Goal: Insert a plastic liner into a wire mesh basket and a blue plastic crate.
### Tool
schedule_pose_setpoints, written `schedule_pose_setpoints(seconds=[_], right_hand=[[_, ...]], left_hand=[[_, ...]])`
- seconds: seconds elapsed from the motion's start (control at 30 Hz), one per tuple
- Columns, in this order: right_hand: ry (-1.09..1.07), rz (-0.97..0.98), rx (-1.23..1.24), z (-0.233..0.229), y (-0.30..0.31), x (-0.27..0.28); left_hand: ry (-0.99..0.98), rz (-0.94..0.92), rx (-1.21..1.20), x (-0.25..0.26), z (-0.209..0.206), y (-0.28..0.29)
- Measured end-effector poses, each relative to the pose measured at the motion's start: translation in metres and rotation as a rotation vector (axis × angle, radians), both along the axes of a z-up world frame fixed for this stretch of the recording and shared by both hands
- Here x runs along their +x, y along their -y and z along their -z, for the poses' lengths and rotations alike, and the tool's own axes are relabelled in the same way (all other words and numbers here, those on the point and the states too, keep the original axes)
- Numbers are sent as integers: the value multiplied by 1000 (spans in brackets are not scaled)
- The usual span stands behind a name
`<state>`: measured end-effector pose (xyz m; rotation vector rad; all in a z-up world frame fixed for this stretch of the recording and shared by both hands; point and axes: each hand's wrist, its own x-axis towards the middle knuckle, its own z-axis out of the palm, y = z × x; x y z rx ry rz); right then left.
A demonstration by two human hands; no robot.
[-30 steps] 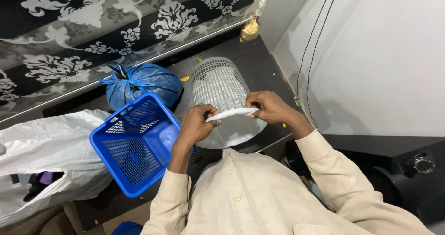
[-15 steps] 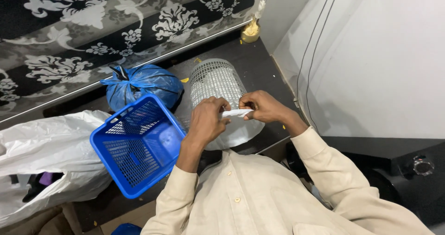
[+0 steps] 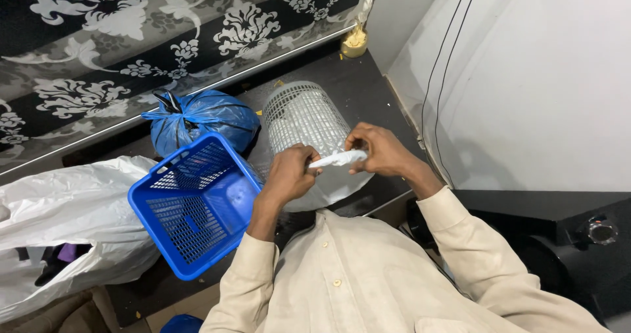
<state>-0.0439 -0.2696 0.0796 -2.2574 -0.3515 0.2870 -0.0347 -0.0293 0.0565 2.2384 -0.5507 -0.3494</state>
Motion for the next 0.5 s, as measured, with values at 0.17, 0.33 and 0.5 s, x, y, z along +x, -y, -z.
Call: schedule_pose_setpoints(seconds=[0.17, 0.33, 0.5], right_hand=[[-119, 63, -39, 17, 7, 3], [-81, 4, -59, 9, 5, 10], [67, 117, -60, 15, 3, 21]], left_hand=[[-94, -67, 1, 1, -21, 1], [-38, -108, -58, 7, -12, -4], [-143, -229, -105, 17, -15, -6]])
